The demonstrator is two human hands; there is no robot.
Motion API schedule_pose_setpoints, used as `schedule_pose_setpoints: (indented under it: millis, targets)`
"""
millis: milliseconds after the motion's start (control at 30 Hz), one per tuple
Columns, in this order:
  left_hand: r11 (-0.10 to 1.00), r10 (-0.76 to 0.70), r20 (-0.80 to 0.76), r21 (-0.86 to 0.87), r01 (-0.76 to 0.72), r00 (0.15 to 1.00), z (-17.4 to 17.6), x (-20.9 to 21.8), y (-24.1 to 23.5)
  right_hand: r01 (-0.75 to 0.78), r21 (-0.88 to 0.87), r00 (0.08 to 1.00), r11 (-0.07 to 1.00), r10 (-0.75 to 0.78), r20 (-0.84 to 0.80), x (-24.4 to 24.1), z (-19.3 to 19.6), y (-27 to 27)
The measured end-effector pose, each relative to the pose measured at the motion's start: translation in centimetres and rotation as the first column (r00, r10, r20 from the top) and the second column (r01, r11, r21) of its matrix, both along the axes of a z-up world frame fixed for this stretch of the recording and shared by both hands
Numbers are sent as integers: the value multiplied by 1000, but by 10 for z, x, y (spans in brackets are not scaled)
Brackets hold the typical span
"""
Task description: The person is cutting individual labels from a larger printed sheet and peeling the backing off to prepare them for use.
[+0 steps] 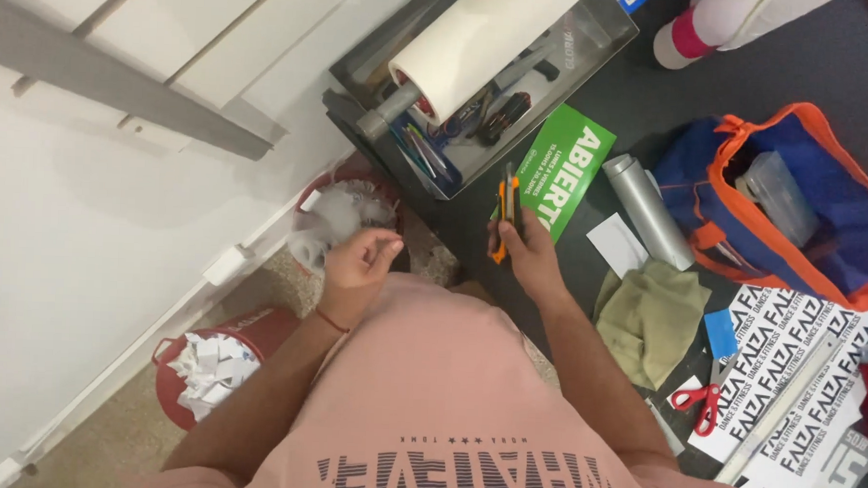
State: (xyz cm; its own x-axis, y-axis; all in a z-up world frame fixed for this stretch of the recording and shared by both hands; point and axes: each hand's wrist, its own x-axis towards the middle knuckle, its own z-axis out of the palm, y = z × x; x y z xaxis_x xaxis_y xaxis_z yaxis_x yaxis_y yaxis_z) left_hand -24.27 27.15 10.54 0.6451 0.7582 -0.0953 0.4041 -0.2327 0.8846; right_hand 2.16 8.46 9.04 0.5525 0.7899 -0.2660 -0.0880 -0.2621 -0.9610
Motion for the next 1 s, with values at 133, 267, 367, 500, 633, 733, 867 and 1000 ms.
schedule_pose_setpoints:
  millis: [133,267,367,500,633,733,867,1000]
  targets:
    - [894,188,36,-420,-156,981,-14,0,2,49,-105,990,993,-62,-128,33,-18,47]
    - [667,323,212,-743,-62,922,-14,-6,1,-50,-233,987,971,84,136,55,-24,102]
    - [596,383,362,-800,72,850,3,-10,-6,-107,-158,968,982,139,210,67,-64,117]
    - [638,354,477,-752,165,805,4,-10,-8,-74,-55,886,996,91,455,33,-20,104]
    - [761,263,609,-608,227,748,7,-13,-13,-273,324,962,906,250,112,-45,27,88]
    - [805,202,614,-548,228,763,13,-11,-6,-381,219,887,898,422,-189,-79,25,96]
    - [830,232,482,-551,87,845,5,-30,-4,-291,229,937,929,326,-130,-70,23,102]
    - [771,458,216,-580,-264,862,19,-43,-3,-220,283,962,934,256,-99,-69,27,105]
